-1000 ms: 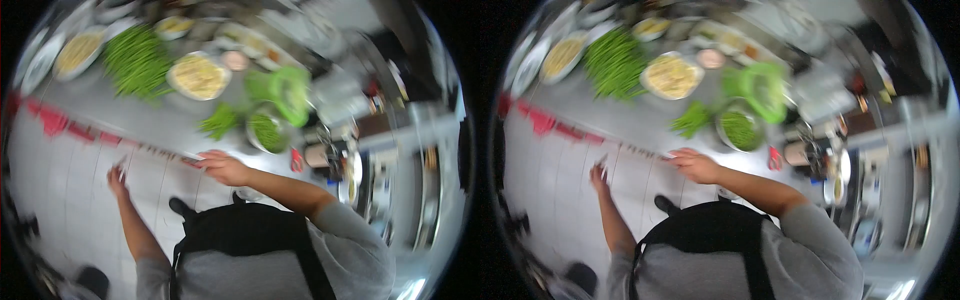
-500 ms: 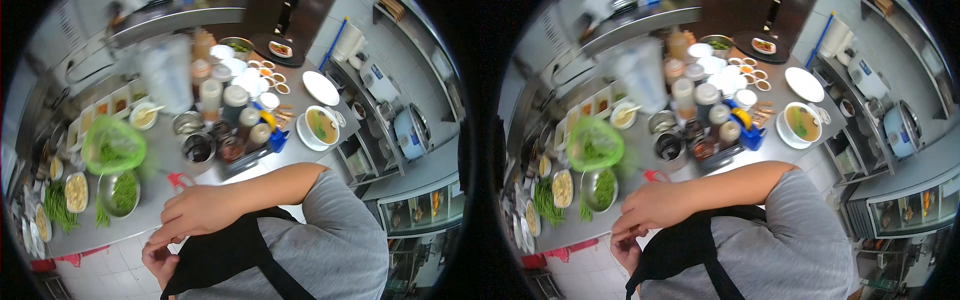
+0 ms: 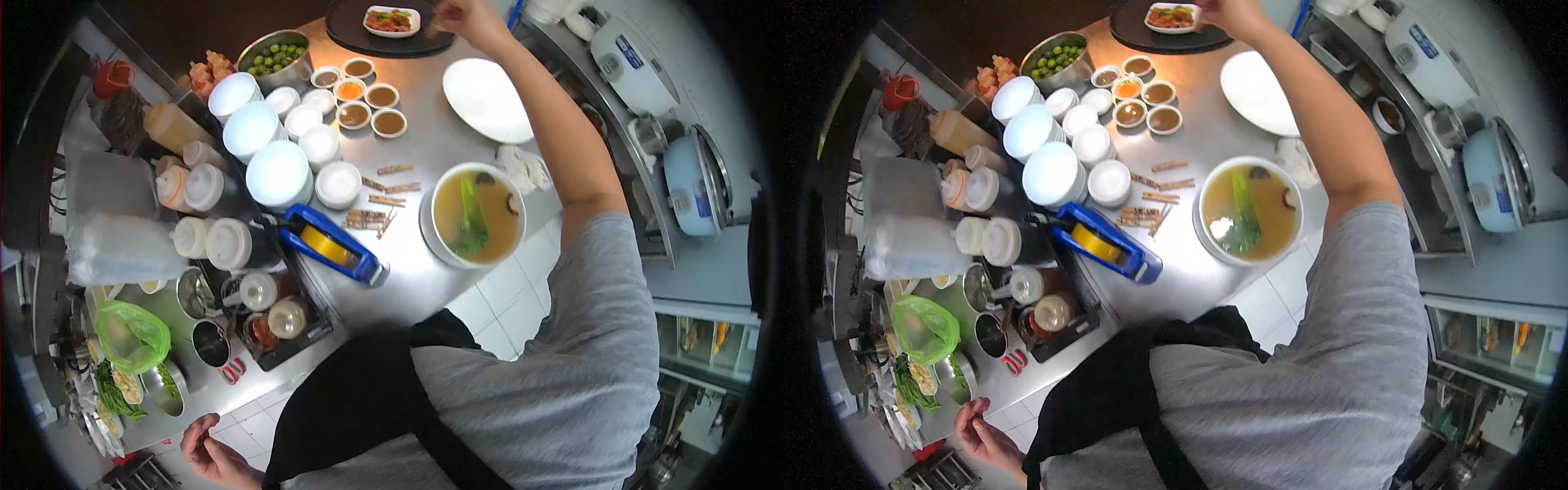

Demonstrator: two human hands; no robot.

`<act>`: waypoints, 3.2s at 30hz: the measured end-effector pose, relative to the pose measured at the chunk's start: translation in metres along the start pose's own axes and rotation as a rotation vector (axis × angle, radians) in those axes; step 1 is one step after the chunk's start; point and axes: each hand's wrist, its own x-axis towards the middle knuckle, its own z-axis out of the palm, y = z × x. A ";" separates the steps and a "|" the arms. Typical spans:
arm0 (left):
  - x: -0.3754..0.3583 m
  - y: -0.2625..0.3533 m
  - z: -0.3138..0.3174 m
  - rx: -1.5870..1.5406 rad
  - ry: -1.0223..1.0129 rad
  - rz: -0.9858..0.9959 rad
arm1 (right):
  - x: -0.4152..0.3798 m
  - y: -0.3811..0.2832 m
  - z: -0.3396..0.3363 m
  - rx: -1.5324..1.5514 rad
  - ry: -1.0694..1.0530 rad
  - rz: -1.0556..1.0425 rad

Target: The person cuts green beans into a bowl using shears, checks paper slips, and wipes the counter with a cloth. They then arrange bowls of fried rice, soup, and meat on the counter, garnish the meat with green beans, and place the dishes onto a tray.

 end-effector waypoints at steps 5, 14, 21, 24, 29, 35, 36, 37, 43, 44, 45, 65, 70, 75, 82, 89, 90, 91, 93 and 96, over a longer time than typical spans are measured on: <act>0.022 0.011 0.036 0.170 0.053 -0.055 | 0.030 0.098 0.040 -0.125 -0.005 0.142; 0.059 0.036 0.082 0.377 -0.065 -0.169 | 0.081 0.140 0.139 -0.040 0.100 0.179; 0.071 0.044 0.093 0.421 -0.006 -0.018 | 0.082 0.166 0.199 -0.223 -0.017 0.143; 0.062 0.051 0.079 0.466 -0.018 -0.002 | 0.096 0.204 0.229 0.404 0.049 0.123; 0.041 0.042 0.063 0.382 0.136 -0.028 | 0.061 0.178 0.189 -0.216 -0.049 0.405; 0.021 0.032 0.047 0.317 0.232 -0.120 | 0.046 0.189 0.187 -0.037 0.024 0.586; 0.022 0.034 0.045 0.383 0.153 -0.109 | 0.047 0.182 0.188 -0.050 0.067 0.600; 0.024 0.039 0.043 0.449 0.081 -0.096 | 0.047 0.177 0.190 -0.053 0.019 0.604; 0.045 0.040 0.066 0.538 0.014 -0.119 | 0.059 0.135 0.212 -0.293 -0.201 0.779; 0.049 0.040 0.069 0.538 0.006 -0.119 | 0.060 0.136 0.218 -0.338 -0.225 0.758; 0.053 0.039 0.073 0.534 -0.002 -0.119 | 0.065 0.143 0.217 -0.294 -0.327 0.753; 0.075 0.049 0.086 0.656 -0.150 0.008 | 0.117 0.121 0.157 -0.433 -0.162 0.188; 0.082 0.049 0.096 0.720 -0.006 0.026 | 0.113 0.163 0.212 -0.206 -0.169 0.269; 0.076 0.068 0.076 0.670 0.015 0.126 | 0.106 0.110 0.183 -0.372 -0.186 0.207; 0.031 0.077 0.029 0.567 0.143 0.238 | 0.127 0.075 0.077 -0.384 0.102 0.163; -0.015 -0.009 -0.036 0.365 0.343 -0.111 | 0.106 -0.052 -0.030 -0.333 0.403 -0.222; -0.016 -0.029 -0.042 0.275 0.287 -0.059 | 0.099 -0.087 -0.035 -0.349 0.443 -0.322; -0.022 -0.051 -0.046 0.301 0.331 -0.102 | 0.079 -0.142 -0.043 -0.175 0.321 -0.262; -0.041 -0.105 -0.054 0.320 0.345 -0.225 | 0.039 -0.226 -0.045 -0.006 0.119 -0.342; -0.052 -0.163 -0.060 0.414 0.352 -0.237 | -0.023 -0.346 -0.027 0.235 -0.316 -0.561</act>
